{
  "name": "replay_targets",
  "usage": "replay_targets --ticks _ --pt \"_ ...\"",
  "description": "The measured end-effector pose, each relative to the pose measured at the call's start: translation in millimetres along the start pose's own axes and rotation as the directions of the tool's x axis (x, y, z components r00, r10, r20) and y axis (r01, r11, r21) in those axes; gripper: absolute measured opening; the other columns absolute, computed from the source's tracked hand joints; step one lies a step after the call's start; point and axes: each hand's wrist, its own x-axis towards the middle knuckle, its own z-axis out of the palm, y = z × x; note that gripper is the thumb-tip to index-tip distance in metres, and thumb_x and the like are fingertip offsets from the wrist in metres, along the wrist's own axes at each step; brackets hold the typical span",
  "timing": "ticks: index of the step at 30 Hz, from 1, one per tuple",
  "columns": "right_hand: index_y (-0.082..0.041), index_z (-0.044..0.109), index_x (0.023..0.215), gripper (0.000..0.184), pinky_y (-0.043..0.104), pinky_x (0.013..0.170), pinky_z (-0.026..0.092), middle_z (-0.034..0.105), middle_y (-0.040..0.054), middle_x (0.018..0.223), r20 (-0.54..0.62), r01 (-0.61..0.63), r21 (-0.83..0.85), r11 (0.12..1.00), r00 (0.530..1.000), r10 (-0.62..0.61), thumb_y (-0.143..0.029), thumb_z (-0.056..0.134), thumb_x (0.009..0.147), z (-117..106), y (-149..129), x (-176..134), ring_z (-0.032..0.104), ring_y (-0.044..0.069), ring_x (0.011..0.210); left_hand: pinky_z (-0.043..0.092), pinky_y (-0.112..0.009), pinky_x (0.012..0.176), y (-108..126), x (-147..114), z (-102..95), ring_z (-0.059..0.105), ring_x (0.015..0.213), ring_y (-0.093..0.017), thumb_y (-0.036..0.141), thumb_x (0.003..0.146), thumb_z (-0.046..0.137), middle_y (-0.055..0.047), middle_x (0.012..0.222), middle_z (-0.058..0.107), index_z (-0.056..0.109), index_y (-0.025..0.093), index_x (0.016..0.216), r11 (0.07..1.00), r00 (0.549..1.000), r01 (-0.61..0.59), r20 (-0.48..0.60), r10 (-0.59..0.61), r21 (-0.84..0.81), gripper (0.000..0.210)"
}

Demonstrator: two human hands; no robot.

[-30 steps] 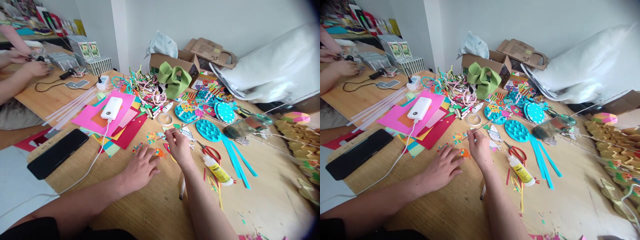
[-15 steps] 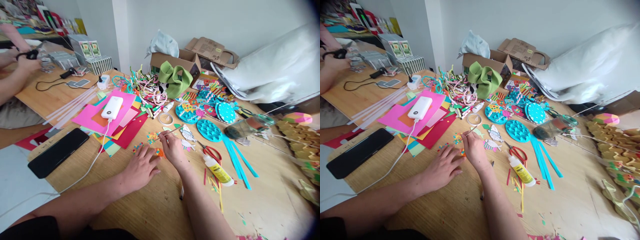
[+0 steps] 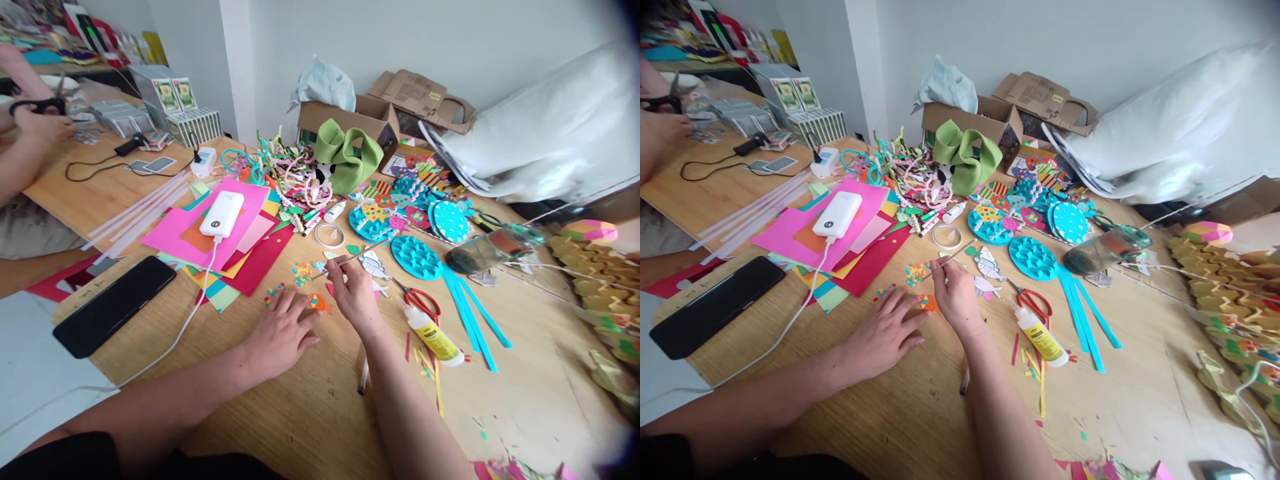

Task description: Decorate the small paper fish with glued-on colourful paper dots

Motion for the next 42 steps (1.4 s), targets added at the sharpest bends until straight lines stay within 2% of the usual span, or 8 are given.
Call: replay_targets --ticks 6,11,23,42 --pt "-0.021 0.054 0.074 0.034 0.027 0.060 0.043 0.062 0.0022 0.067 -0.061 -0.041 -0.028 0.999 0.997 0.039 -0.041 0.041 0.098 -7.7 -1.1 -12.8 0.059 0.016 0.060 0.024 -0.056 0.113 -0.7 0.1 -0.2 0.036 0.131 -0.030 0.042 0.092 0.053 -0.008 0.130 0.052 0.057 0.026 0.125 1.000 1.000 -0.008 -0.007 0.008 -0.011 0.036" --pt "-0.021 0.052 0.073 0.032 0.027 0.061 0.043 0.063 0.0025 0.069 -0.136 -0.035 -0.048 0.998 0.990 0.028 -0.037 0.040 0.098 -3.1 2.2 -29.3 0.059 0.015 0.062 0.028 -0.055 0.110 -0.6 0.3 0.4 0.035 0.131 -0.032 0.043 0.093 0.051 -0.008 0.131 0.052 0.056 0.026 0.126 1.000 1.000 -0.008 0.005 0.008 -0.007 0.037" --pt "-0.021 0.052 0.075 0.030 0.030 0.065 0.042 0.061 0.0042 0.071 -0.077 0.034 -0.104 0.994 0.996 -0.042 -0.035 0.039 0.098 4.6 12.0 -33.9 0.057 0.017 0.066 0.027 -0.054 0.111 0.4 0.4 -0.5 0.035 0.132 -0.031 0.042 0.093 0.052 -0.009 0.131 0.053 0.056 0.026 0.126 1.000 1.000 0.005 0.008 -0.005 0.000 0.038" --pt "-0.021 0.051 0.075 0.029 0.029 0.063 0.041 0.062 0.0045 0.072 -0.052 0.045 -0.116 0.992 0.997 -0.051 -0.033 0.040 0.098 8.1 13.5 -34.3 0.058 0.017 0.066 0.028 -0.055 0.110 -1.2 -0.6 2.9 0.036 0.131 -0.031 0.042 0.092 0.054 -0.010 0.131 0.053 0.056 0.026 0.127 1.000 1.000 -0.007 -0.004 0.007 -0.016 0.039"
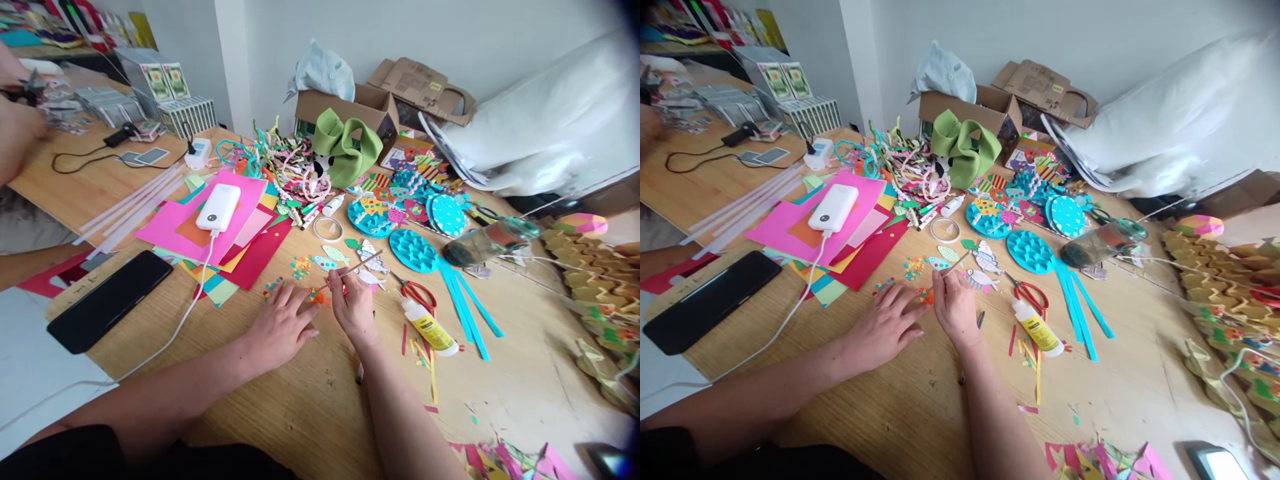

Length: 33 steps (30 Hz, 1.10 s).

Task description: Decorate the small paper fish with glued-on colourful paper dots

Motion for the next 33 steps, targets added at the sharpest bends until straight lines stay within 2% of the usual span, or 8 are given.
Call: replay_targets --ticks 5,21,33 --pt "-0.022 0.052 0.075 0.031 0.029 0.063 0.042 0.061 0.0041 0.071 0.005 -0.016 -0.009 1.000 1.000 0.016 -0.036 0.039 0.099 -0.1 0.3 -0.1 0.059 0.017 0.066 0.028 -0.056 0.111 -1.0 -0.4 1.6 0.035 0.131 -0.032 0.043 0.092 0.053 -0.010 0.132 0.052 0.056 0.025 0.128 1.000 1.000 -0.003 -0.005 0.003 0.001 0.041" --pt "-0.021 0.051 0.076 0.027 0.029 0.064 0.041 0.061 0.0041 0.073 0.003 0.000 0.010 1.000 1.000 0.000 -0.030 0.041 0.099 -0.3 1.2 -0.6 0.058 0.016 0.067 0.027 -0.054 0.112 -0.5 -0.5 0.5 0.034 0.132 -0.032 0.044 0.092 0.052 -0.009 0.132 0.051 0.055 0.025 0.129 1.000 1.000 0.003 0.009 -0.003 0.006 0.041" --pt "-0.021 0.051 0.078 0.025 0.029 0.064 0.041 0.060 0.0044 0.073 -0.007 0.073 -0.013 0.997 0.997 -0.073 -0.028 0.039 0.099 -1.8 1.8 -0.6 0.058 0.016 0.067 0.026 -0.055 0.112 -1.1 -0.2 1.3 0.036 0.130 -0.032 0.043 0.091 0.054 -0.009 0.131 0.052 0.056 0.024 0.128 1.000 1.000 -0.006 -0.005 0.006 0.006 0.041"
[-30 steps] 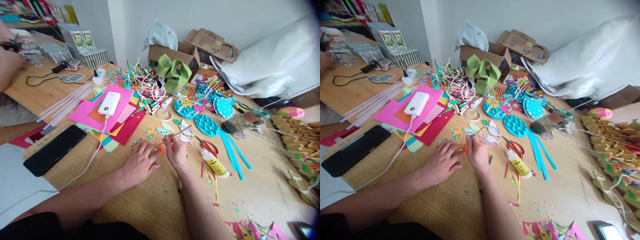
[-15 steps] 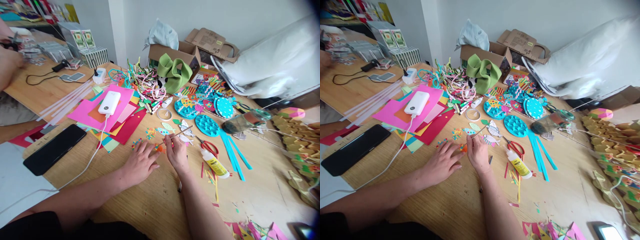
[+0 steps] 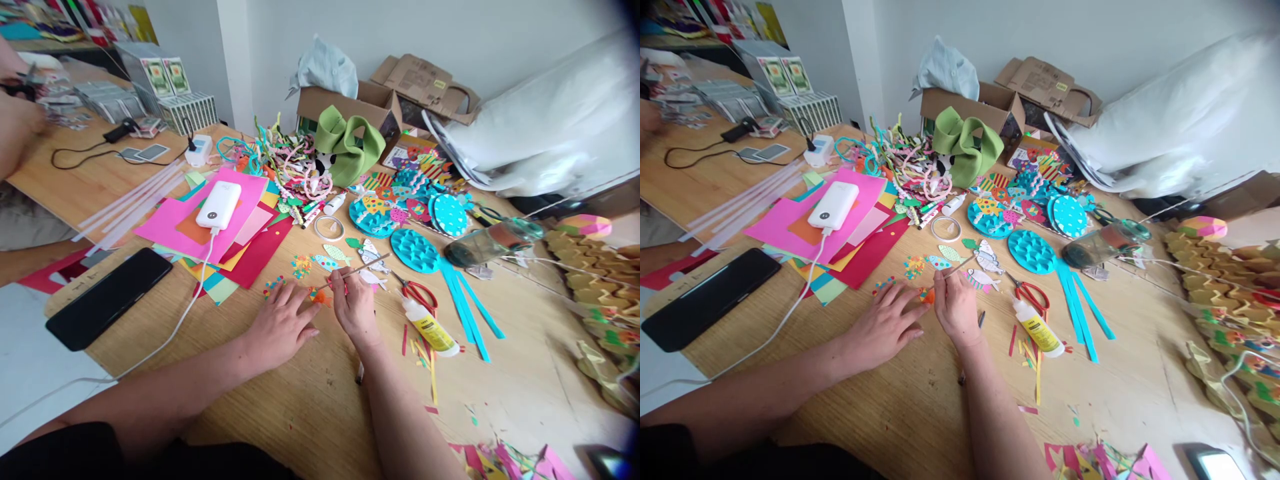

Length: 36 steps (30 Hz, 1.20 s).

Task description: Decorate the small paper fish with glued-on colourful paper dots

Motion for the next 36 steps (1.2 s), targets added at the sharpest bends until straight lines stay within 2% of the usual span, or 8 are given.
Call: replay_targets --ticks 36 --pt "-0.021 0.051 0.077 0.025 0.029 0.064 0.042 0.060 0.0043 0.074 -0.004 -0.007 0.004 1.000 1.000 0.007 -0.028 0.040 0.099 1.6 1.7 -0.1 0.058 0.017 0.068 0.025 -0.055 0.112 1.0 0.3 -1.2 0.037 0.130 -0.031 0.043 0.091 0.054 -0.009 0.131 0.052 0.055 0.024 0.128 1.000 1.000 0.000 0.009 0.000 -0.001 0.041"
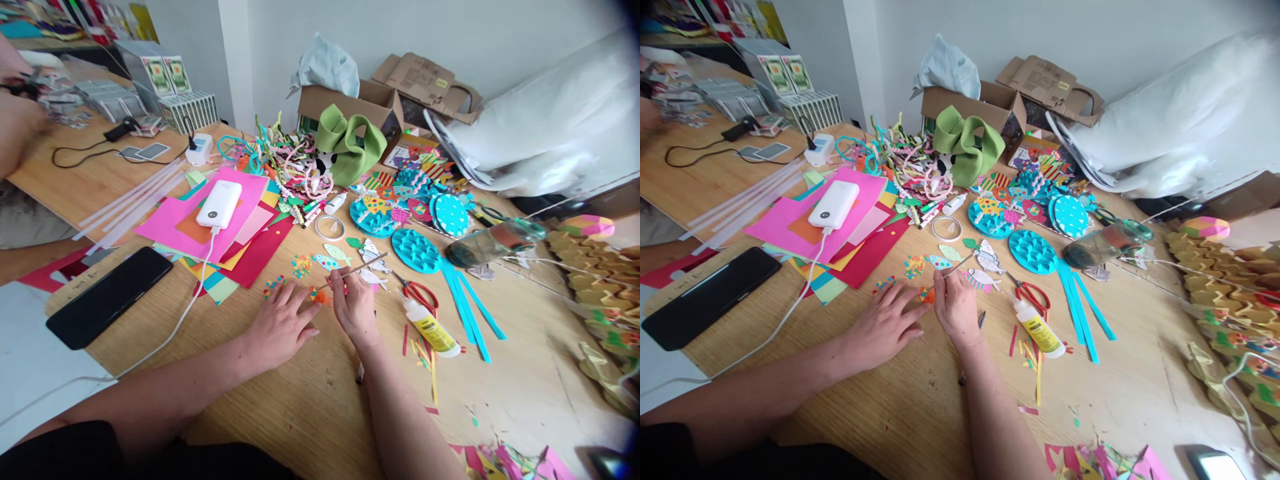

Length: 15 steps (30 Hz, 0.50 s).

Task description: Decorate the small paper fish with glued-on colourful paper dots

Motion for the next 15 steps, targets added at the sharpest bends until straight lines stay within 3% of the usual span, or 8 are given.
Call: replay_targets --ticks 15 --pt "-0.021 0.053 0.077 0.026 0.029 0.062 0.043 0.063 0.0044 0.071 -0.001 -0.023 -0.013 1.000 1.000 0.023 -0.031 0.042 0.098 0.6 -3.3 0.2 0.059 0.017 0.065 0.026 -0.055 0.111 0.3 0.5 -0.7 0.037 0.130 -0.030 0.042 0.091 0.055 -0.009 0.131 0.052 0.056 0.025 0.127 1.000 1.000 0.006 -0.004 -0.006 -0.011 0.040"
